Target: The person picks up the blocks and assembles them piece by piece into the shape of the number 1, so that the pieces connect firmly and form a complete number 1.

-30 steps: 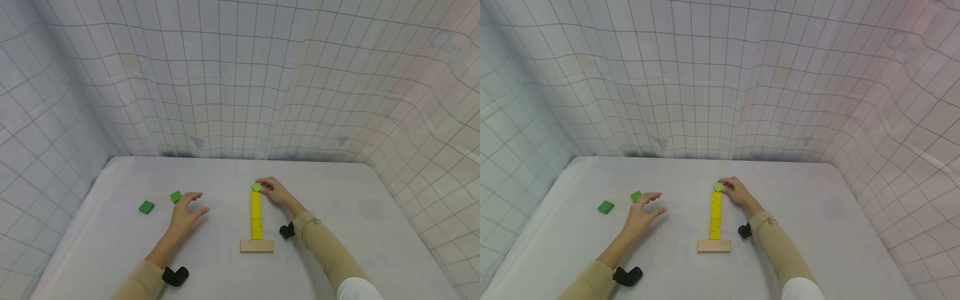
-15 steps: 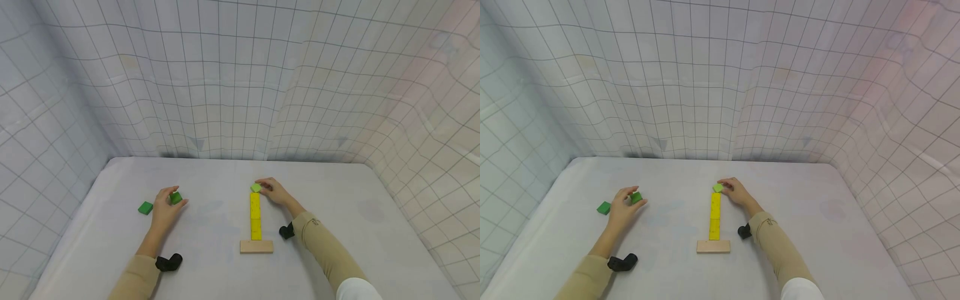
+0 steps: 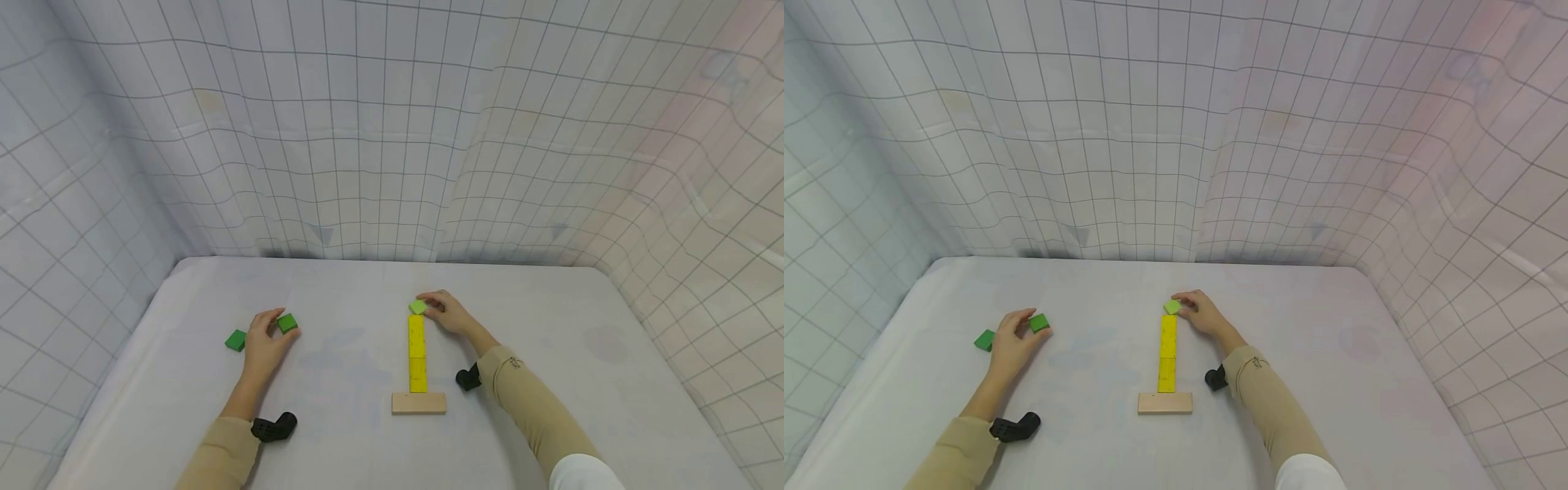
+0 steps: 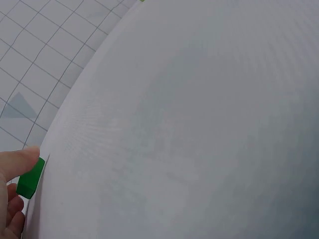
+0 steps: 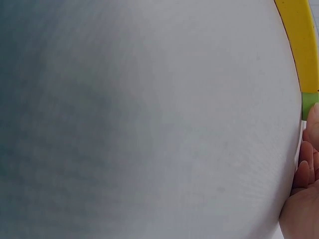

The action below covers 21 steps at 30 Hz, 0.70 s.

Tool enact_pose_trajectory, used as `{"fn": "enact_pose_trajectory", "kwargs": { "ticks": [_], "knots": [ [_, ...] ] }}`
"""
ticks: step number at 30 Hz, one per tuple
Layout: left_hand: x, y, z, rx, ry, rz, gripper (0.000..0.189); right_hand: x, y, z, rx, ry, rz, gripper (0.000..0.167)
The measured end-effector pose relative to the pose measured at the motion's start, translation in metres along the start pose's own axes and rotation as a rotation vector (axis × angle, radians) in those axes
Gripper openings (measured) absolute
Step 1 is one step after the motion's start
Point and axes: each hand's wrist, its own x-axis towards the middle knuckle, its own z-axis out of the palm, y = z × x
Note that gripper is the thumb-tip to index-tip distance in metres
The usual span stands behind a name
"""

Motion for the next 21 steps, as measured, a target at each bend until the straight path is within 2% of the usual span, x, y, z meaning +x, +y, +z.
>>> {"fn": "enact_pose_trajectory", "kwargs": {
  "ticks": [7,21],
  "knots": [
    [0.0013,0.0000,-0.0002,0.045,-0.009,-0.045,0.053,-0.0009,-0.0003,-0.0009,0.000,-0.002,-0.005,0.034],
    [0.0015,-0.0001,-0.0013,0.048,-0.013,-0.083,0.048,-0.0003,0.0010,-0.0002,-0.010,-0.003,-0.013,0.033]
  ]
}}
